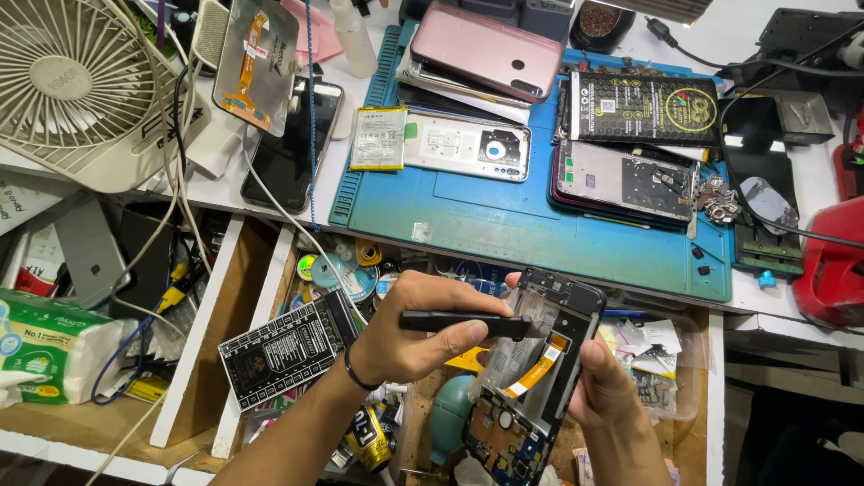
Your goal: The person is disassembling a smartphone by prying off the back cover and removing internal screws with a screwdriver.
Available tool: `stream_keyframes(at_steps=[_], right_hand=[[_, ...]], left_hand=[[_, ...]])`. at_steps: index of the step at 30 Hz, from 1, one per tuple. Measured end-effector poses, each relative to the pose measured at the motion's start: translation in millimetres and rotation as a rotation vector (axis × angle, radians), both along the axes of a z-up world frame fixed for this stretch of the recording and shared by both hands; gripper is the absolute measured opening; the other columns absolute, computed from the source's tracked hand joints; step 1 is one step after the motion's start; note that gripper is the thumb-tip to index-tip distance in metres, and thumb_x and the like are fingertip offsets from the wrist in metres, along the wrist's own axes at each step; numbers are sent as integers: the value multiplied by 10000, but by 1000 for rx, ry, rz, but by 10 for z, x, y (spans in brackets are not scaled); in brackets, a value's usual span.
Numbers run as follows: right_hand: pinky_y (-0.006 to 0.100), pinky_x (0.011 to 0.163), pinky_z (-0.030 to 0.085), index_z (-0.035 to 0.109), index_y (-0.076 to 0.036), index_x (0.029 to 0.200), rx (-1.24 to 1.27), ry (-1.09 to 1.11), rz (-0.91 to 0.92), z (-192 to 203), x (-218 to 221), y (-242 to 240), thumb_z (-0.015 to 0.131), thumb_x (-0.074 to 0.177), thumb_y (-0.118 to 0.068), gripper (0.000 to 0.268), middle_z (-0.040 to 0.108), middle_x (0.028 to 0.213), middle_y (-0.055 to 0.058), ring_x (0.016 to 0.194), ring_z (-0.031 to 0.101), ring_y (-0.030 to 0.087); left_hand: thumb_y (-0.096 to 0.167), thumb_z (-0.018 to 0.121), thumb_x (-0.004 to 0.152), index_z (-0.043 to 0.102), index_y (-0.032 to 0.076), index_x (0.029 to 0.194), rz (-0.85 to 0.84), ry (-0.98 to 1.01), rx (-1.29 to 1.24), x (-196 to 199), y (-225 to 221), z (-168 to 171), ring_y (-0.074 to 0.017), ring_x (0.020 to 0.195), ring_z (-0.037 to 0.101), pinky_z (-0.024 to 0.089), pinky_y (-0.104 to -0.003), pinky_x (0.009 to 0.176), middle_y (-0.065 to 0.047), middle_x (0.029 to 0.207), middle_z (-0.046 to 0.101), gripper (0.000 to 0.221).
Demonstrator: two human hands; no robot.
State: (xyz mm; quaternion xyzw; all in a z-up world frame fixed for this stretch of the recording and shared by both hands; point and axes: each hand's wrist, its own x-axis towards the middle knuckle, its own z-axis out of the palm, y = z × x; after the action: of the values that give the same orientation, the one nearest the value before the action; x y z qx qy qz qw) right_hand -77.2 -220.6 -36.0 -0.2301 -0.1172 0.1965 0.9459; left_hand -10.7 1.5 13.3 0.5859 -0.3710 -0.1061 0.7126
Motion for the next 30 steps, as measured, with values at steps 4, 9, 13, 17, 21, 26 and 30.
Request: stream_keyframes(at_steps=[4, 9, 13, 17, 21, 26, 30], right_hand=[[499, 1136, 448, 200, 45, 1597, -28, -4, -40, 13, 0, -5, 935, 988, -301, 1015, 552, 1452, 234, 1317, 585, 365], [474, 1091, 494, 255, 54, 1565, -88, 4, -88, 58, 16, 23, 969, 937, -315, 1020, 586, 1384, 226, 1250, 631, 346], [463, 1068, 499, 309, 54, 1547, -204, 8, -140, 73, 11, 19, 999, 876, -390, 1059, 607, 1353, 180, 1230, 634, 321], [478, 1045, 514, 360, 36, 1520, -253, 18, -169, 87, 3, 34, 1027, 826, -387, 1052, 608, 1335, 170, 1217, 635, 322], [477, 1025, 520, 396, 30, 1509, -341, 40, -216, 89, -15, 17, 1014, 777, -447, 1071, 652, 1298, 167, 1189, 655, 315], [464, 1012, 525, 400, 32, 1505, -332, 67, -223, 83, -9, 16, 1023, 761, -438, 1078, 657, 1277, 169, 1174, 660, 310], [476, 1004, 543, 391, 34, 1500, -307, 77, -212, 100, -2, 33, 1040, 765, -400, 1072, 656, 1269, 174, 1161, 670, 328]], left_hand=[[197, 650, 966, 747, 82, 1144, 95, -84, 98, -17, -6, -61, -144, 767, 752, 579, -242, 670, -66, 1040, 798, 234], [208, 636, 978, 743, 89, 1146, 121, -151, 94, -33, -20, -65, -196, 872, 794, 620, -279, 758, -101, 1082, 794, 231], [231, 622, 999, 731, 74, 1150, 112, -186, 70, -42, -26, -33, -205, 798, 777, 595, -282, 701, -109, 1035, 794, 244], [172, 615, 957, 734, 72, 1127, 149, -210, 104, -55, -20, -40, -235, 896, 803, 628, -300, 796, -125, 1070, 791, 229], [124, 620, 967, 720, 72, 1145, 123, -254, 88, -53, -30, -30, -264, 990, 813, 638, -328, 883, -133, 1093, 784, 210], [105, 611, 972, 716, 48, 1144, 108, -258, 70, -49, -40, -17, -282, 958, 810, 638, -352, 873, -134, 1059, 781, 210], [92, 611, 951, 714, 52, 1144, 111, -252, 82, -40, -36, -35, -262, 875, 794, 618, -344, 834, -133, 1022, 782, 223]])
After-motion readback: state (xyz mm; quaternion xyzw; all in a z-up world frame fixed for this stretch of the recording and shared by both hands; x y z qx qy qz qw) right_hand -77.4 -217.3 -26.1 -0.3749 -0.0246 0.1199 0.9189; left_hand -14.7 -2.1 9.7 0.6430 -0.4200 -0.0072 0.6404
